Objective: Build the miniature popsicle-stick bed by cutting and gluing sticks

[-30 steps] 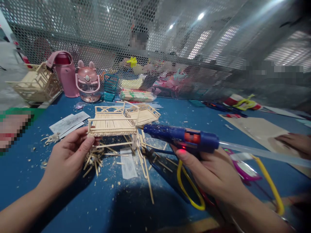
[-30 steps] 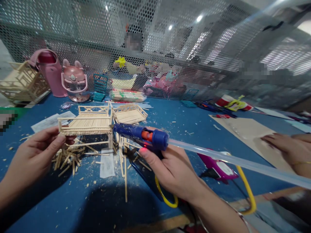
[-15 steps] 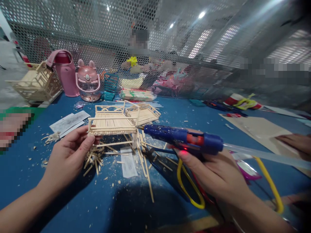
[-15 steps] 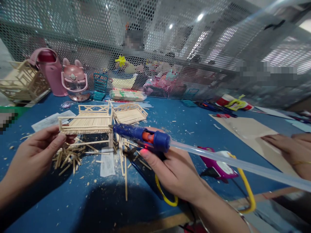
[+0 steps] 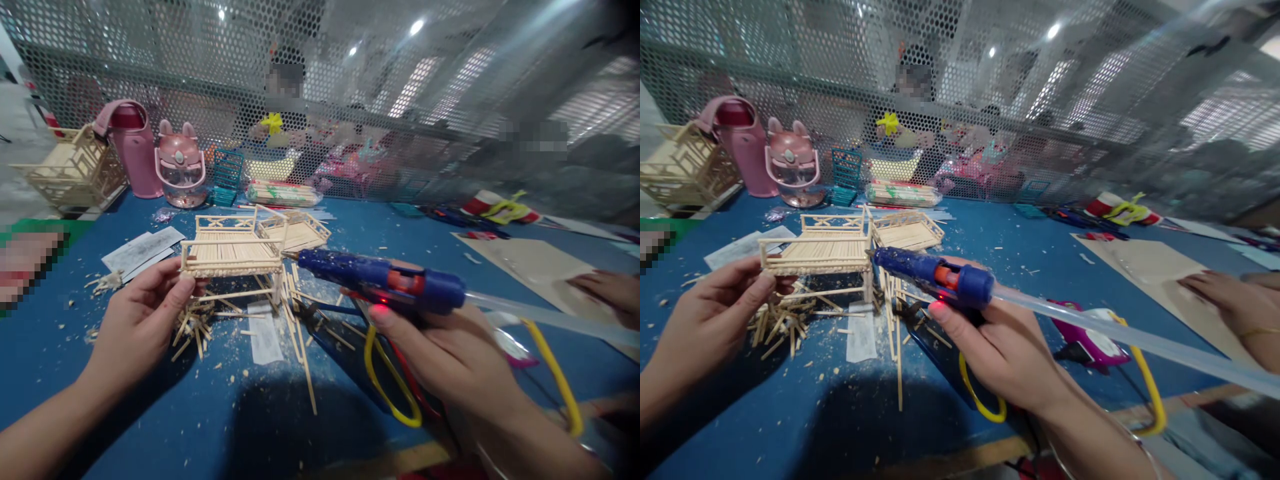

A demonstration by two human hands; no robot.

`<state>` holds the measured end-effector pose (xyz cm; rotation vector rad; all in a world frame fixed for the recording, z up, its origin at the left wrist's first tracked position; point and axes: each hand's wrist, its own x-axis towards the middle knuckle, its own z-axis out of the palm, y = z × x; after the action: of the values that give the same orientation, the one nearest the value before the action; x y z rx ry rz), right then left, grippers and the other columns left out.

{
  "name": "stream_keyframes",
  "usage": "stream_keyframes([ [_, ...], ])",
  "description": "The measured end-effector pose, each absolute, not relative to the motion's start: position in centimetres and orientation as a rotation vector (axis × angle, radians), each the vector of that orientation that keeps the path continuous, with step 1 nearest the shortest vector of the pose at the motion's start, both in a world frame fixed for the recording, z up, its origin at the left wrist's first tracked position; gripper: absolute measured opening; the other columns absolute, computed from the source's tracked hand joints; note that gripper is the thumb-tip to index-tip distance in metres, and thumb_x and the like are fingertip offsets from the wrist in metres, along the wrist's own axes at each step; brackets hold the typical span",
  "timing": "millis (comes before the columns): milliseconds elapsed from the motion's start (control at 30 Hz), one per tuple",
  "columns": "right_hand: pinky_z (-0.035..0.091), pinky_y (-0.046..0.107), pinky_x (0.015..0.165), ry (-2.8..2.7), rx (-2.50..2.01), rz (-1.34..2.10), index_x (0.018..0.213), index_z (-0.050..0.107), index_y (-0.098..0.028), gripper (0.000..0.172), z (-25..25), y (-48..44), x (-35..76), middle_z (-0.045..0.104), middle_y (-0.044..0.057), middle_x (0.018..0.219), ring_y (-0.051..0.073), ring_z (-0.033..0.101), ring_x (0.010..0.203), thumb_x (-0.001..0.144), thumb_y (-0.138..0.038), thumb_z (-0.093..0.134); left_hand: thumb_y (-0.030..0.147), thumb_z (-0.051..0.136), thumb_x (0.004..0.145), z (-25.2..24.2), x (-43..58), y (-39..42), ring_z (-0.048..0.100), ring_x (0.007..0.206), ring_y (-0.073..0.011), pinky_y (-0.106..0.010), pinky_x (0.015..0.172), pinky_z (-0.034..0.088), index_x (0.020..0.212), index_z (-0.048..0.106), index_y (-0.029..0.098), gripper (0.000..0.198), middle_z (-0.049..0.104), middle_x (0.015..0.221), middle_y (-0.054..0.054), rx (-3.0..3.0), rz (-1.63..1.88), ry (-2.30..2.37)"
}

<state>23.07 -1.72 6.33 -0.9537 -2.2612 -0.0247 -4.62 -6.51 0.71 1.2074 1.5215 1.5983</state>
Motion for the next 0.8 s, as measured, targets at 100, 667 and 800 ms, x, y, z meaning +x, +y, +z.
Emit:
stream_keyframes([
  [100,0.054,0.030,0.080,-2.308,-0.876,-0.086,0.107,0.063,-0.019,0.027,6.22,-1.45,23.00,0.069,0.004,0.106,0.020,0.065,0.094,0.086,-0.029,0.050,0.042,0.065,0.072,0.63,-4.68,-6.51,0.065,0.069,-0.0113,-0.018,0.064,0.052,0.099,0.063,0.018,0.036,0.070,0.077,-0.002,1.225,1.593,1.528],
  [667,0.054,0.031,0.080,-2.344,-0.896,-0.022,0.104,0.064,-0.016,0.026,6.33,-1.71,23.43,0.068,0.009,0.105,0.022,0.066,0.094,0.084,-0.026,0.051,0.040,0.064,0.073,1.10,-4.41,-6.59,0.065,0.071,-0.0140,-0.025,0.069,0.052,0.099,0.062,0.019,0.034,0.069,0.079,-0.002,1.171,1.559,1.543],
  [800,0.055,0.035,0.081,-2.375,-0.899,0.046,0.107,0.063,-0.018,0.027,6.51,-1.82,22.96,0.068,0.007,0.106,0.023,0.064,0.097,0.085,-0.026,0.049,0.041,0.065,0.072,1.07,-4.39,-6.59,0.065,0.071,-0.0146,-0.025,0.068,0.052,0.097,0.063,0.020,0.033,0.069,0.077,-0.002,1.180,1.571,1.539],
])
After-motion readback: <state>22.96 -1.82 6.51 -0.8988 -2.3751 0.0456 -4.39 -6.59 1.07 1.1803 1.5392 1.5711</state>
